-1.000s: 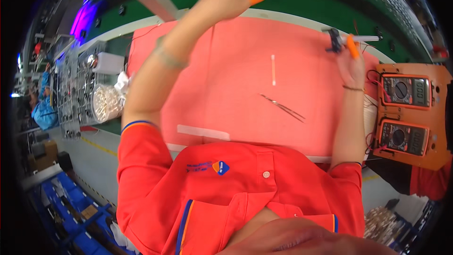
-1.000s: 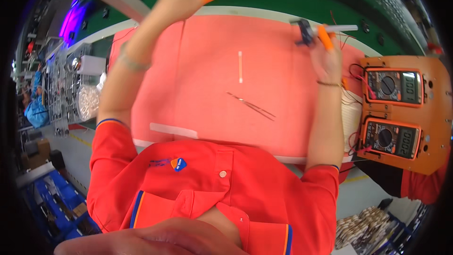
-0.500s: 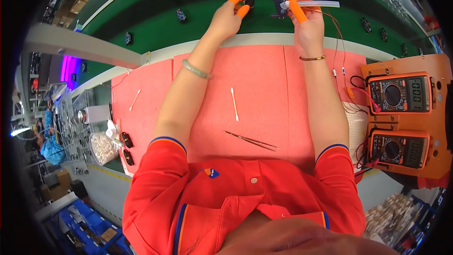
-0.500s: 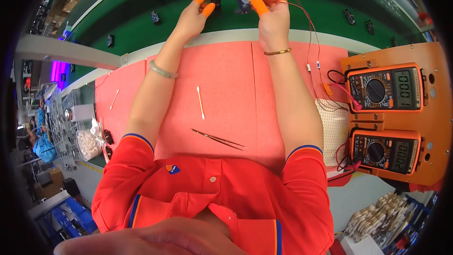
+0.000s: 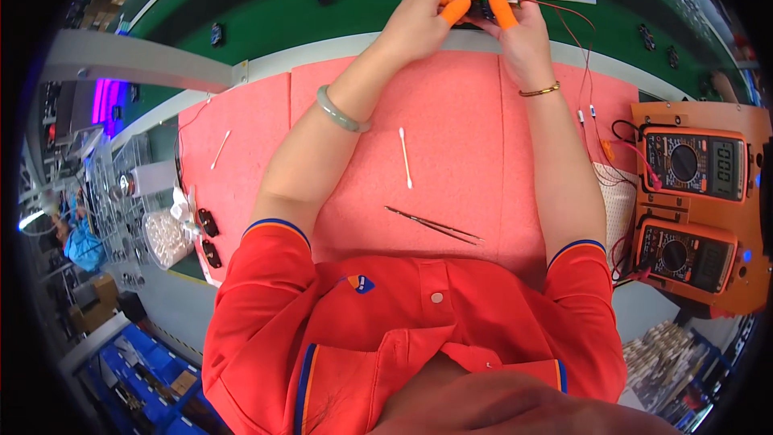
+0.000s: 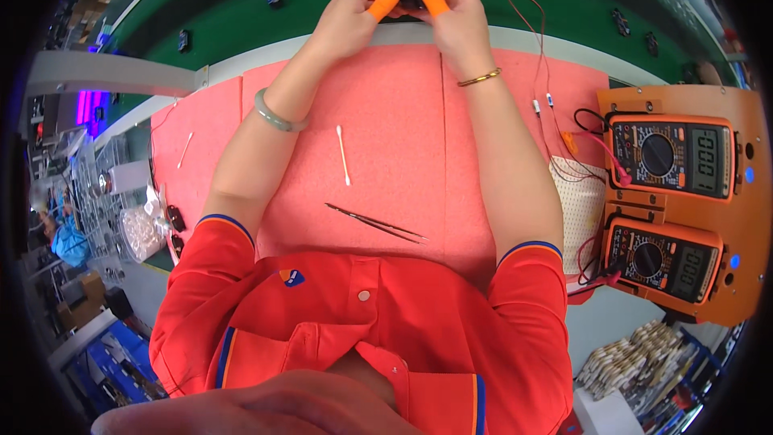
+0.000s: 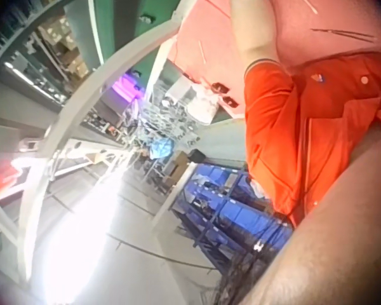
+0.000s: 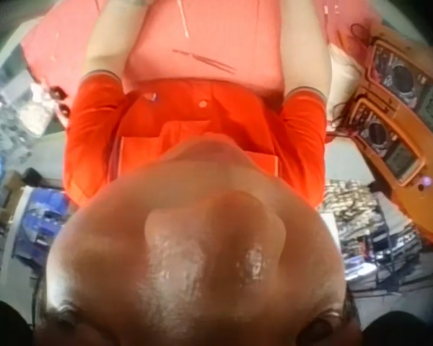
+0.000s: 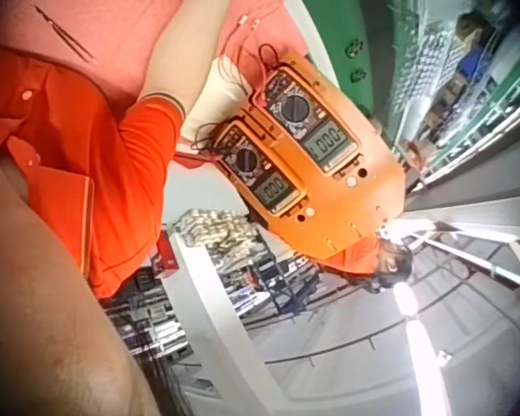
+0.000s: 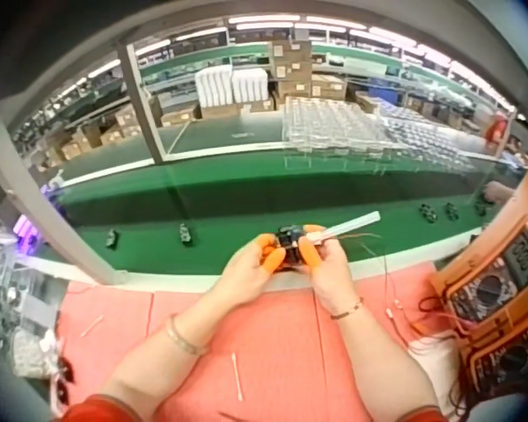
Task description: Testing electronic components using multimeters and probes at a quality control station.
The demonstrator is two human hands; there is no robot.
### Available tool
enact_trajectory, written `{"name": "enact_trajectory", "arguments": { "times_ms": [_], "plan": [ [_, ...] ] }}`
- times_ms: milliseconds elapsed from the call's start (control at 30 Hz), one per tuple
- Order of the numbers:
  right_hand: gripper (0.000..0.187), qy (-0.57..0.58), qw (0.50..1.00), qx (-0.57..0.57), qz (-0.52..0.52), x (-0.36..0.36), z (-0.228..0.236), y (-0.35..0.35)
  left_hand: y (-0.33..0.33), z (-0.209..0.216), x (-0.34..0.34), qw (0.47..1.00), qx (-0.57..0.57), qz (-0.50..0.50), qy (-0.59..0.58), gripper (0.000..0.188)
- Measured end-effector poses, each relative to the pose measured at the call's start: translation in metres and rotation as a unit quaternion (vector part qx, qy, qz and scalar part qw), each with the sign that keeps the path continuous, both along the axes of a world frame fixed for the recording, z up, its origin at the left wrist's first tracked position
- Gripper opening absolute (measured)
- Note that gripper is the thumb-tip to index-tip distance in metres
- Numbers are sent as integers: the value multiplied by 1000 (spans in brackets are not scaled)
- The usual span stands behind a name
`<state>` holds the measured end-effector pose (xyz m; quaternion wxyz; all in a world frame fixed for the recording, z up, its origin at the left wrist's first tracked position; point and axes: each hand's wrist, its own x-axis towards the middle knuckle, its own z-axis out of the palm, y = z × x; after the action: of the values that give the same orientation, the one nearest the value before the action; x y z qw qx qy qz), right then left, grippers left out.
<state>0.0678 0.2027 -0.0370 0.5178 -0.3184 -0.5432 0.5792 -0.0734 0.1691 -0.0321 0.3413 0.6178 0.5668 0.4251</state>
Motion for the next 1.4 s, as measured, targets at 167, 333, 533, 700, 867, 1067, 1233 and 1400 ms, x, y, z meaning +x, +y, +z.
{"name": "enact_trajectory", "arguments": {
  "times_ms": [167, 333, 533, 700, 867, 1067, 1233, 1400],
  "plan": [
    [27, 33, 996, -61, 50, 13, 5, -3, -5, 20, -14, 961, 115, 34, 247, 22],
    [26, 59, 993, -101, 12, 14, -4, 9, 3, 5, -107, 879, 73, 90, 463, 47],
    [25, 106, 988, -115, 4, 14, 0, 12, 5, 7, -117, 878, 48, 124, 459, 36],
    [26, 111, 988, -109, -27, 18, 0, 8, 12, 7, -59, 993, -36, 112, 23, 27],
    [26, 107, 989, -87, -44, 18, 1, 7, 5, 3, -12, 944, -73, -46, -319, 23],
    [26, 106, 988, -96, -55, 17, 5, 5, 5, 0, 4, 893, -98, -53, -436, 22],
    [26, 112, 988, -104, -33, 20, 3, 3, -3, -2, 12, 888, -101, -63, -444, 21],
    [23, 64, 993, -102, 6, 13, -1, 1, 0, -11, -2, 903, -117, -98, -401, 22]
  ]
}}
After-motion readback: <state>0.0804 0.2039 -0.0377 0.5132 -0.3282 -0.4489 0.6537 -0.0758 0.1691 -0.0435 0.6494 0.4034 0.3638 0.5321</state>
